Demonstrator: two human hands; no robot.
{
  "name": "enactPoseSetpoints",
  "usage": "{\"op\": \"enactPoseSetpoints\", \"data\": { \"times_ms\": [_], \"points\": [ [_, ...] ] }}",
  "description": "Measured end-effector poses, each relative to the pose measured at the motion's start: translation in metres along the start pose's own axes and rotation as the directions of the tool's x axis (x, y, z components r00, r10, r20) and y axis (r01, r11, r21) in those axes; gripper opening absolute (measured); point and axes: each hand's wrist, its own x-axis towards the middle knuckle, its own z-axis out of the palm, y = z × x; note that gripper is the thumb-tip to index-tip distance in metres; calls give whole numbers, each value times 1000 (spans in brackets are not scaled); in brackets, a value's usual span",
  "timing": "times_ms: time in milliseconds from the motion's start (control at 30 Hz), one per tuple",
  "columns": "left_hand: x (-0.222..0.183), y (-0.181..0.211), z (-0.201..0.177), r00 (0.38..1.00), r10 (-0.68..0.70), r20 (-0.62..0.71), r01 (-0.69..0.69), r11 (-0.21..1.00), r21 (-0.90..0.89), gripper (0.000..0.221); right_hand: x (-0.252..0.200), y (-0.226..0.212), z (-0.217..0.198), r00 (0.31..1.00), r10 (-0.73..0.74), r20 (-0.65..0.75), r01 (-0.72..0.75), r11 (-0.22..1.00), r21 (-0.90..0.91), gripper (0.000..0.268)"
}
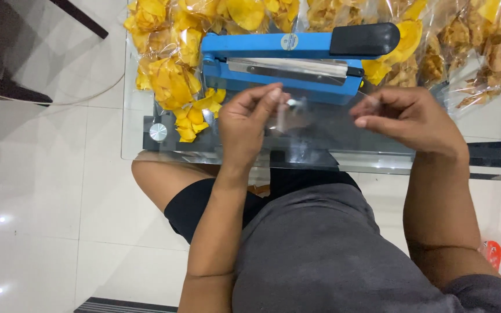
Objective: Bagging individual pieces of dried fruit into small plastic bags and sealing them with a manual heat sealer.
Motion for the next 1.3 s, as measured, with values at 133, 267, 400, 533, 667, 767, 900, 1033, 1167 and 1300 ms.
{"op": "enactPoseSetpoints", "data": {
  "times_ms": [133,267,400,533,667,767,900,1033,1167,1300],
  "points": [
    [1,-7,-5,977,-18,-213,-3,995,-102,18,3,24,16,970,35,-239,44,948,315,14],
    [4,-20,-9,941,43,-337,-20,997,72,27,13,40,38,863,116,-493,73,935,347,9],
    [6,-24,-17,936,26,-351,17,993,119,41,23,50,53,818,150,-555,56,940,336,27],
    [9,-37,-26,903,152,-403,-84,980,181,42,29,34,65,844,93,-528,181,878,444,16],
    [12,-56,-35,860,162,-484,-76,978,193,41,32,5,73,912,108,-397,114,860,497,16],
    [12,-64,-38,847,152,-509,-48,976,213,39,37,28,73,905,81,-419,142,869,474,18],
    [8,-63,-40,852,118,-509,11,970,243,39,39,33,74,885,76,-459,145,892,428,14],
    [7,-62,-39,845,111,-523,19,971,238,41,46,48,73,861,75,-503,136,919,370,14],
    [10,-69,-47,855,129,-502,5,966,258,37,47,46,74,854,30,-519,161,934,320,26],
    [5,-59,-48,828,416,-376,-140,803,579,51,46,21,66,893,-20,-450,121,973,196,24]
  ]
}}
